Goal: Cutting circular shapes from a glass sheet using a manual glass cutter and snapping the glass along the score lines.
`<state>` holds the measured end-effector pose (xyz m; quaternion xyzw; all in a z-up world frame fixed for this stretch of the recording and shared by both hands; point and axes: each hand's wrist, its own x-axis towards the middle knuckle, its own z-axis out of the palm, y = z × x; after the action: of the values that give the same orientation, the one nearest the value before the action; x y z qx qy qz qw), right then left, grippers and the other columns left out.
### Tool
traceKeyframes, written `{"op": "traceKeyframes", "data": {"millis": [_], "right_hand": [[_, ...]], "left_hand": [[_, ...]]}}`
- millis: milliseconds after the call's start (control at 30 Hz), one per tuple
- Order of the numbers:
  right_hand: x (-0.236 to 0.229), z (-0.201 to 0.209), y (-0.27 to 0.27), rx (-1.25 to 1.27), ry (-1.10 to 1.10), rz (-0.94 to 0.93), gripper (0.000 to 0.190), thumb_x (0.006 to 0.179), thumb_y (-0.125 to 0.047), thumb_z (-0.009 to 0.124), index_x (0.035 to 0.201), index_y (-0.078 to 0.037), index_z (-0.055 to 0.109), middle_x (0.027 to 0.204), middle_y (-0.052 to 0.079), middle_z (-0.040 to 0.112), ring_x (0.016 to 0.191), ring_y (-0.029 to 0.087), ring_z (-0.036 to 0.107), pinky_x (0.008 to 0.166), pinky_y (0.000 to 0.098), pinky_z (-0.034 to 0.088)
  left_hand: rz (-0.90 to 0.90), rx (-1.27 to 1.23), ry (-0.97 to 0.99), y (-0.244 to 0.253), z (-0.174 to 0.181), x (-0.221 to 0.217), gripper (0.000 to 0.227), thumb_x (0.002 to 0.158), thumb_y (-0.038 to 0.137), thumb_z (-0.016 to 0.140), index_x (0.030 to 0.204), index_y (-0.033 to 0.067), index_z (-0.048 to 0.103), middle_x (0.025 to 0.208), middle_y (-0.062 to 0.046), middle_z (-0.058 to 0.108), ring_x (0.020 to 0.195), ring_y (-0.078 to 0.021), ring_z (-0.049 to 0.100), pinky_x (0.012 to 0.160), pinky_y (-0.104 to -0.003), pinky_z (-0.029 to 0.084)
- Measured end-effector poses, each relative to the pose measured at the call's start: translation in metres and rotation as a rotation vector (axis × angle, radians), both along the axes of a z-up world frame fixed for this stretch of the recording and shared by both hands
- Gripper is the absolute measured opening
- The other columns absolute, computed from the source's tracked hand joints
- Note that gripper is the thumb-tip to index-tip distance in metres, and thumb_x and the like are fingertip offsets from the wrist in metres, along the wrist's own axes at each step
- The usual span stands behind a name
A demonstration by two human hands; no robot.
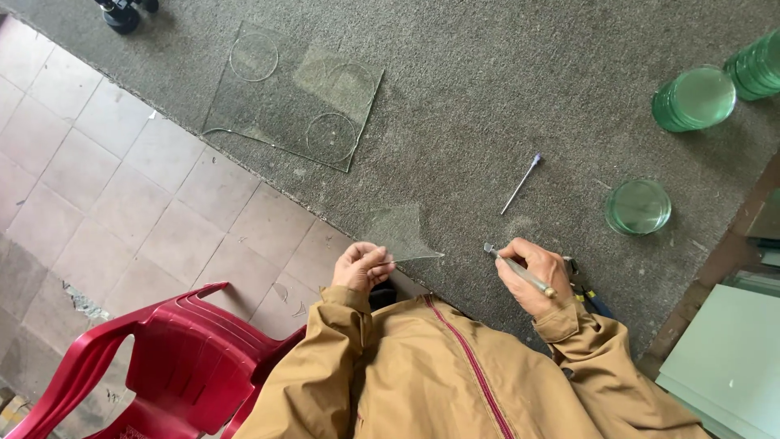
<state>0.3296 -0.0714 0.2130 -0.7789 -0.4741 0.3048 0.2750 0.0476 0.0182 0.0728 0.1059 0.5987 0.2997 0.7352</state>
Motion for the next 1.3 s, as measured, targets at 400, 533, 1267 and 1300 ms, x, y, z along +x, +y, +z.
{"op": "traceKeyframes", "data": {"millis": [400, 533, 1267, 1300], "right_hand": [[-0.043, -0.011, -0.007, 0.108, 0.194, -0.026, 0.001, 0.083, -0.013, 0.079, 0.083, -0.013, 0.080, 0.068, 0.008, 0.073, 0.060, 0.016, 0.069, 0.056, 0.0300, 0.057], [-0.061, -0.016, -0.001, 0.135, 0.147, 0.080, 0.004, 0.080, -0.009, 0.079, 0.083, -0.012, 0.079, 0.072, 0.012, 0.072, 0.063, 0.020, 0.070, 0.055, 0.0314, 0.055], [-0.073, -0.084, 0.006, 0.262, -0.108, 0.443, 0.022, 0.088, -0.023, 0.069, 0.071, -0.017, 0.056, 0.069, 0.003, 0.060, 0.064, 0.026, 0.068, 0.056, 0.0331, 0.054], [-0.070, -0.093, 0.004, 0.288, -0.103, 0.468, 0.022, 0.087, -0.022, 0.068, 0.070, -0.016, 0.055, 0.068, 0.003, 0.060, 0.065, 0.026, 0.069, 0.057, 0.0330, 0.055]], "left_hand": [[-0.264, 0.220, 0.246, -0.018, -0.049, -0.012, 0.027, 0.079, 0.016, 0.091, 0.084, 0.0045, 0.067, 0.068, -0.019, 0.073, 0.054, -0.0178, 0.070, 0.049, -0.024, 0.058], [-0.279, 0.200, 0.327, -0.015, -0.035, -0.011, 0.030, 0.075, 0.019, 0.095, 0.080, 0.0059, 0.068, 0.064, -0.016, 0.073, 0.052, -0.0166, 0.071, 0.047, -0.022, 0.057], [-0.261, 0.207, 0.396, -0.014, -0.065, 0.005, 0.036, 0.076, 0.027, 0.094, 0.077, 0.0071, 0.064, 0.060, -0.011, 0.068, 0.052, -0.0179, 0.071, 0.051, -0.022, 0.052], [-0.329, 0.216, 0.457, -0.012, -0.070, 0.004, 0.035, 0.077, 0.033, 0.093, 0.076, 0.0105, 0.065, 0.059, -0.008, 0.069, 0.052, -0.0164, 0.071, 0.052, -0.021, 0.051]]}}
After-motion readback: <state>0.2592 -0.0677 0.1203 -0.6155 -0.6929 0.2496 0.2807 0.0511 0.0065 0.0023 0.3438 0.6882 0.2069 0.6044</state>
